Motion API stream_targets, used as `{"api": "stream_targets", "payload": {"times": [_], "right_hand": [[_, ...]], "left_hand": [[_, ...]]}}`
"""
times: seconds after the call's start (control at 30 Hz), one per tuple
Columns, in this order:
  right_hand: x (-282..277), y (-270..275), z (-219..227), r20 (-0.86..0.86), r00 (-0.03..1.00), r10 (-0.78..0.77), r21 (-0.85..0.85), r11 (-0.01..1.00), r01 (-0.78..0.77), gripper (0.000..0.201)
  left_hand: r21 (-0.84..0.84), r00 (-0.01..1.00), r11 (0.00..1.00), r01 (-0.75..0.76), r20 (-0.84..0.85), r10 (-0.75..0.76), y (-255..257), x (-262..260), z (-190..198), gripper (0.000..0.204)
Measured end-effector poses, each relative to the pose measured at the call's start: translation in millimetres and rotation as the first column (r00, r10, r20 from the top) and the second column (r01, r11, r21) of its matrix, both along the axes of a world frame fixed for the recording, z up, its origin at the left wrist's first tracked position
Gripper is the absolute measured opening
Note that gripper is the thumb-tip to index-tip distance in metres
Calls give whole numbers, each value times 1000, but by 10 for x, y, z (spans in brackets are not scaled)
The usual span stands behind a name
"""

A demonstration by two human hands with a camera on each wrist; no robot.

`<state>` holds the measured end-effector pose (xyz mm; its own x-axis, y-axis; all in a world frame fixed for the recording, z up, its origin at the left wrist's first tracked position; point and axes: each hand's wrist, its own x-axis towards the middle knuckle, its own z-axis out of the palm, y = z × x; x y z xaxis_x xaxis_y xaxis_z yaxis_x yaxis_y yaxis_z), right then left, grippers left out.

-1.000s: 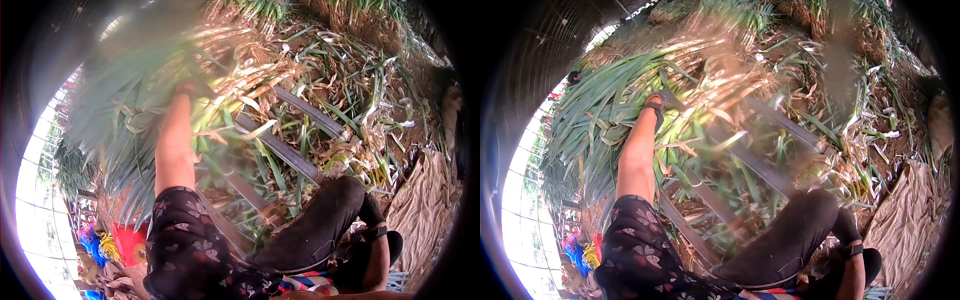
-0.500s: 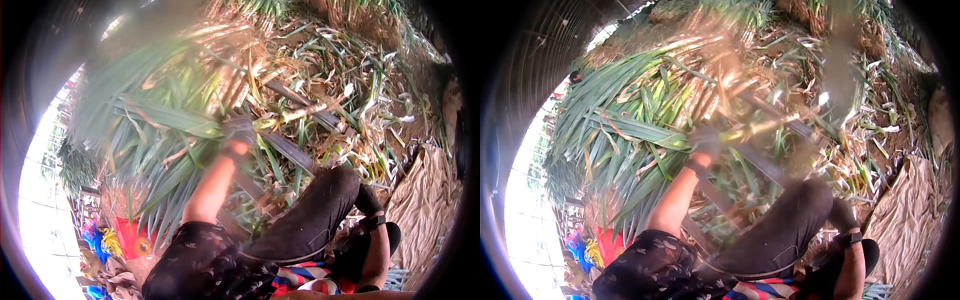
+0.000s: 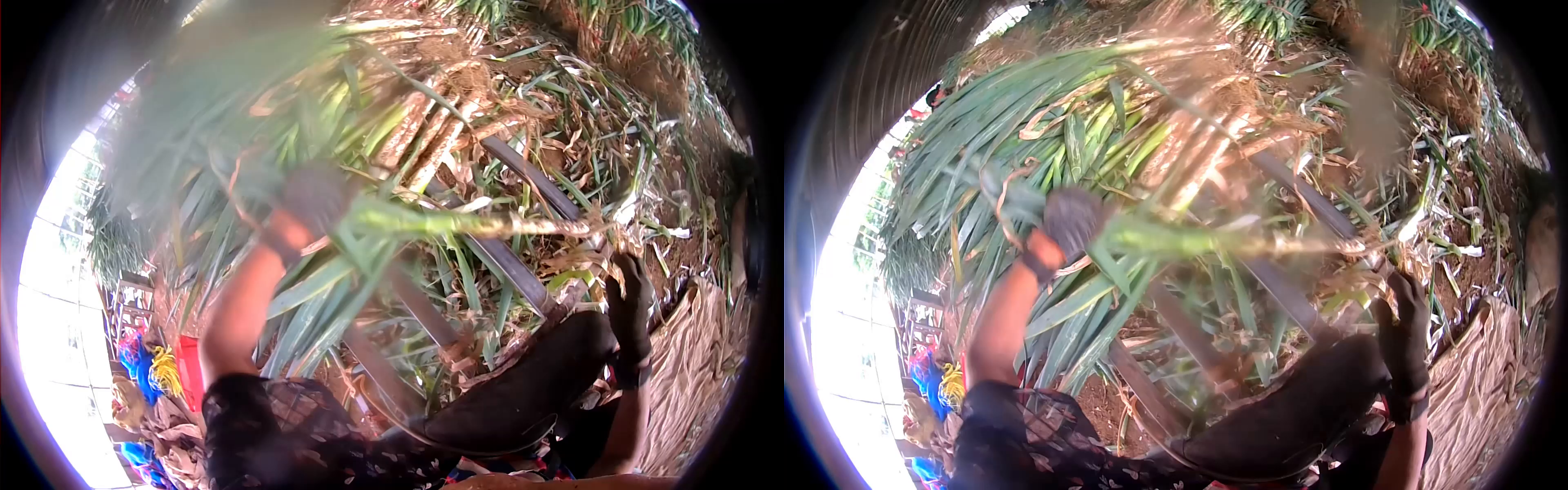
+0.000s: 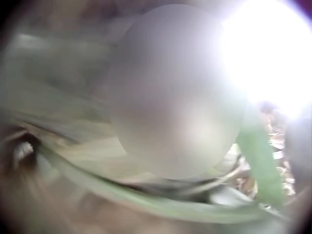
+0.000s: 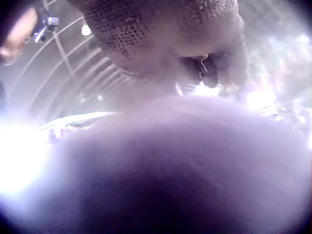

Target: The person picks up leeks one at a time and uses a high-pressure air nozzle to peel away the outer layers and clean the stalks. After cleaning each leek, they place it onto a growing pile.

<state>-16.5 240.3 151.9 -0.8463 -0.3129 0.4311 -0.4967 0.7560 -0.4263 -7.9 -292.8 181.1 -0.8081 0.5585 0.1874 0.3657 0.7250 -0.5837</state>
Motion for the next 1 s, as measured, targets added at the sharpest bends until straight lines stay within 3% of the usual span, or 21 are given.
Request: {"api": "stream_targets", "payload": {"times": [0.03, 0.07, 0.1, 0.13, 0.17, 0.23, 0.27, 0.3, 0.33, 0.4, 0.5, 0.6, 0.63, 0.73, 0.8, 0.83, 0.9, 0.97, 1.0], "right_hand": [[-157, -372, 148, -27, 991, 130, 8, 991, -130, 32], [-317, -737, 285, -52, 964, 260, 21, 965, -260, 35], [-464, -1104, 398, -135, 900, 415, 95, 909, -405, 35], [-612, -1466, 466, -162, 836, 524, 159, 850, -502, 35], [-758, -1828, 533, -179, 757, 628, 221, 776, -591, 35], [-1169, -2525, 405, -216, 646, 732, 406, 669, -623, 40], [-1377, -2898, 279, -233, 638, 734, 405, 670, -623, 40], [-1579, -3275, 168, -249, 630, 736, 404, 670, -623, 41], [-1692, -3621, 149, -215, 687, 694, 255, 719, -647, 39], [-1796, -4083, 274, -159, 739, 655, 339, 739, -582, 30], [-1773, -4333, 409, 364, 769, 526, 546, 548, -633, 35], [-1996, -4601, 145, 270, 875, 402, 680, 563, -470, 39], [-2191, -4660, -61, 234, 895, 380, 705, 567, -425, 43], [-2084, -4776, 51, 400, 899, 180, 678, 602, -422, 46], [-2001, -4567, -89, 189, 941, 279, 690, 644, -330, 49], [-1906, -4390, -318, -122, 912, 391, 516, 810, -278, 49], [-1507, -3962, -304, -172, 901, 399, 408, 861, -304, 38], [-1053, -3525, 209, 289, 893, 344, 356, 827, -434, 29], [-1068, -3384, 0, 337, 899, 278, 464, 782, -416, 28]], "left_hand": [[-33, 997, 996, -79, -20, 78, 166, 294, -115, 14], [44, 961, 964, -262, 101, 256, 439, 559, -169, 17], [76, 929, 931, -356, 134, 344, 694, 797, -154, 24], [62, 886, 883, -464, 36, 463, 884, 1029, -230, 30], [63, 791, 793, -606, 147, 594, 985, 1239, -422, 30], [272, 791, 785, -557, 463, 401, 811, 1394, -271, 32], [376, 769, 751, -543, 581, 266, 758, 1454, -129, 34], [373, 780, 730, -573, 521, 346, 708, 1412, 7, 37], [368, 784, 713, -597, 456, 422, 615, 1266, 191, 39], [316, 789, 724, -613, 290, 542, 315, 864, 500, 51], [246, 850, 823, -513, 13, 526, -458, 162, 478, 81], [56, 614, 620, -782, 242, 752, -655, -299, 329, 100], [84, 597, 600, -796, 278, 753, -698, -383, 277, 102], [115, 536, 534, -838, 366, 761, -782, -375, 315, 107], [116, 520, 523, -845, 408, 750, -772, -365, 376, 106], [149, 626, 621, -770, 368, 688, -924, -341, 263, 104], [48, 544, 585, -809, 437, 716, -745, -304, 400, 104], [-48, 518, 596, -802, 442, 732, -379, -226, 631, 106], [1, 651, 691, -723, 339, 680, -220, -141, 590, 103]]}}
